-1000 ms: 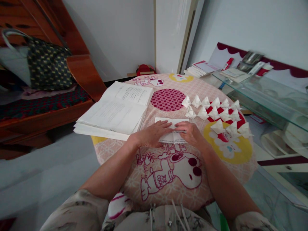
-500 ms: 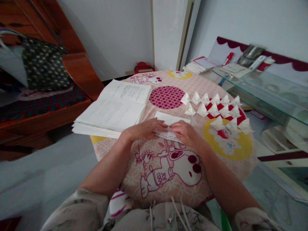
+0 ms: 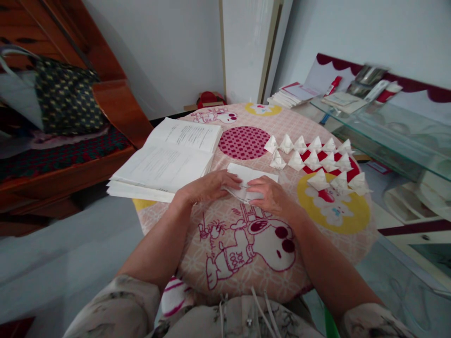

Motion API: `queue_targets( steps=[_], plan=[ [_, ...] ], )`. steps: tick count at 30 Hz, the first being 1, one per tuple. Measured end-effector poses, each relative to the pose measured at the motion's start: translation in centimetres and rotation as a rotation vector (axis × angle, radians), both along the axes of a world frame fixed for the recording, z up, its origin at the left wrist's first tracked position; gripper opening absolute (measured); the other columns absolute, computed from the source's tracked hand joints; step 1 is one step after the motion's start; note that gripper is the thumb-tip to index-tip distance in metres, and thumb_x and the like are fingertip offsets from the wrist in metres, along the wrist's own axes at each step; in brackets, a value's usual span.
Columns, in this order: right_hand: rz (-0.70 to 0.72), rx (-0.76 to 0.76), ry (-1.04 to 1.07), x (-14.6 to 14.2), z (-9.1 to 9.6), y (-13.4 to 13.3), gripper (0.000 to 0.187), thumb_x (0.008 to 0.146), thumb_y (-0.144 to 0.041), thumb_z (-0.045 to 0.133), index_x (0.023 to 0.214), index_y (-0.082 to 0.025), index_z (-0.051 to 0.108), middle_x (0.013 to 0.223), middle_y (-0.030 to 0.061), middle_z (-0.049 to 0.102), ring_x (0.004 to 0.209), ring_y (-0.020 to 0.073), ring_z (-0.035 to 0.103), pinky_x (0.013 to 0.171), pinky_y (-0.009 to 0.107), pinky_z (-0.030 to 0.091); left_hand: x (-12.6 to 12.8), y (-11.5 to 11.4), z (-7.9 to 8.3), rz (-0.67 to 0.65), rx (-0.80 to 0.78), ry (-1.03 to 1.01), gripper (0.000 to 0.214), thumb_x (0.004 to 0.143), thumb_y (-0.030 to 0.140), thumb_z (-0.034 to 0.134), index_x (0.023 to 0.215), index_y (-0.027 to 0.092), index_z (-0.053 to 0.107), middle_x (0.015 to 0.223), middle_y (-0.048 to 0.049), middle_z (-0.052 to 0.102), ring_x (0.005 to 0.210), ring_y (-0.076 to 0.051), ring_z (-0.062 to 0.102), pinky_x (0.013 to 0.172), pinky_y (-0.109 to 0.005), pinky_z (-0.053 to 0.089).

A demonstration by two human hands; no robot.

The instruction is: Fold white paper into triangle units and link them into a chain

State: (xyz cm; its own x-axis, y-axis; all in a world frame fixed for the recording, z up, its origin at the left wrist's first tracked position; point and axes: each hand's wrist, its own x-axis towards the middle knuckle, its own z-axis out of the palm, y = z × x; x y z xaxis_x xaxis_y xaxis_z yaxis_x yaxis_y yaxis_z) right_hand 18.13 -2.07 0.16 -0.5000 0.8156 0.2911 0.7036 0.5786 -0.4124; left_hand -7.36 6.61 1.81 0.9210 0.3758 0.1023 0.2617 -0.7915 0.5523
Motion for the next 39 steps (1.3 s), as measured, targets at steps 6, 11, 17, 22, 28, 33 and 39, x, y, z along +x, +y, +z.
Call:
queue_targets(
  steps=[6, 11, 17, 22, 28, 33, 39],
  plan=[
    [0.048, -0.067, 0.066, 0.3, 0.2, 0.0, 0.030, 0.082, -0.006, 0.060, 0.097, -0.021, 0.080, 0.117, 0.0082, 0.073, 0.108, 0.0236, 0.065, 0.096, 0.039, 0.051, 1.3, -1.1, 1.5, 0.023, -0.148, -0.057, 0.018, 0.091, 0.021, 0.062, 0.098, 0.020, 0.078, 0.105, -0.0063, 0.077, 0.098, -0.016, 0.070, 0.091, -0.029, 0.052],
    [0.062, -0.134, 0.034, 0.1, 0.6, -0.3, 0.037, 0.080, -0.001, 0.052, 0.089, -0.022, 0.082, 0.113, 0.0066, 0.075, 0.105, 0.0217, 0.066, 0.092, 0.035, 0.050, 2.1, -1.2, 1.6, 0.086, -0.182, -0.002, 0.019, 0.091, 0.027, 0.061, 0.097, 0.017, 0.076, 0.093, -0.0051, 0.077, 0.084, -0.014, 0.068, 0.081, -0.025, 0.049],
    [0.099, -0.142, -0.011, 0.3, 0.8, -0.4, 0.040, 0.077, 0.001, 0.051, 0.090, -0.021, 0.081, 0.116, 0.0074, 0.073, 0.106, 0.0210, 0.063, 0.093, 0.033, 0.047, 2.2, -0.4, 1.2, 0.140, -0.193, -0.008, 0.024, 0.092, 0.033, 0.057, 0.092, 0.014, 0.073, 0.080, -0.0032, 0.070, 0.072, -0.013, 0.059, 0.069, -0.025, 0.043],
    [0.030, -0.183, -0.046, 0.2, 1.8, -0.8, 0.029, 0.077, -0.004, 0.056, 0.086, -0.018, 0.080, 0.090, 0.0074, 0.073, 0.086, 0.0199, 0.063, 0.080, 0.030, 0.045, 3.2, -0.9, 0.9, 0.198, -0.103, 0.037, 0.020, 0.090, 0.031, 0.060, 0.091, 0.015, 0.072, 0.074, -0.0013, 0.066, 0.067, -0.012, 0.054, 0.065, -0.025, 0.039],
    [-0.167, -0.390, -0.015, -0.4, 2.6, -1.2, 0.014, 0.076, -0.012, 0.060, 0.072, -0.016, 0.073, 0.065, 0.0014, 0.066, 0.060, 0.0127, 0.053, 0.059, 0.026, 0.033, 4.2, -1.0, -0.4, 0.317, 0.025, 0.069, 0.019, 0.087, 0.031, 0.066, 0.097, 0.016, 0.073, 0.084, -0.0035, 0.068, 0.073, -0.015, 0.057, 0.071, -0.027, 0.040],
    [-0.179, -0.391, -0.006, -0.6, 2.7, -1.3, 0.013, 0.074, -0.009, 0.059, 0.069, -0.016, 0.069, 0.061, -0.0005, 0.063, 0.058, 0.0113, 0.050, 0.057, 0.025, 0.030, 4.5, -1.1, -0.7, 0.369, 0.074, 0.082, 0.023, 0.085, 0.032, 0.069, 0.102, 0.017, 0.071, 0.090, -0.0046, 0.068, 0.082, -0.017, 0.060, 0.078, -0.030, 0.044],
    [-0.156, -0.409, 0.034, -0.6, 2.6, -1.3, 0.016, 0.073, -0.007, 0.059, 0.068, -0.017, 0.069, 0.059, -0.0021, 0.060, 0.057, 0.0104, 0.049, 0.056, 0.024, 0.029, 4.7, -1.3, -0.7, 0.368, 0.082, 0.095, 0.016, 0.086, 0.031, 0.067, 0.096, 0.018, 0.069, 0.089, -0.0030, 0.066, 0.088, -0.019, 0.061, 0.082, -0.031, 0.044]
  ],
)
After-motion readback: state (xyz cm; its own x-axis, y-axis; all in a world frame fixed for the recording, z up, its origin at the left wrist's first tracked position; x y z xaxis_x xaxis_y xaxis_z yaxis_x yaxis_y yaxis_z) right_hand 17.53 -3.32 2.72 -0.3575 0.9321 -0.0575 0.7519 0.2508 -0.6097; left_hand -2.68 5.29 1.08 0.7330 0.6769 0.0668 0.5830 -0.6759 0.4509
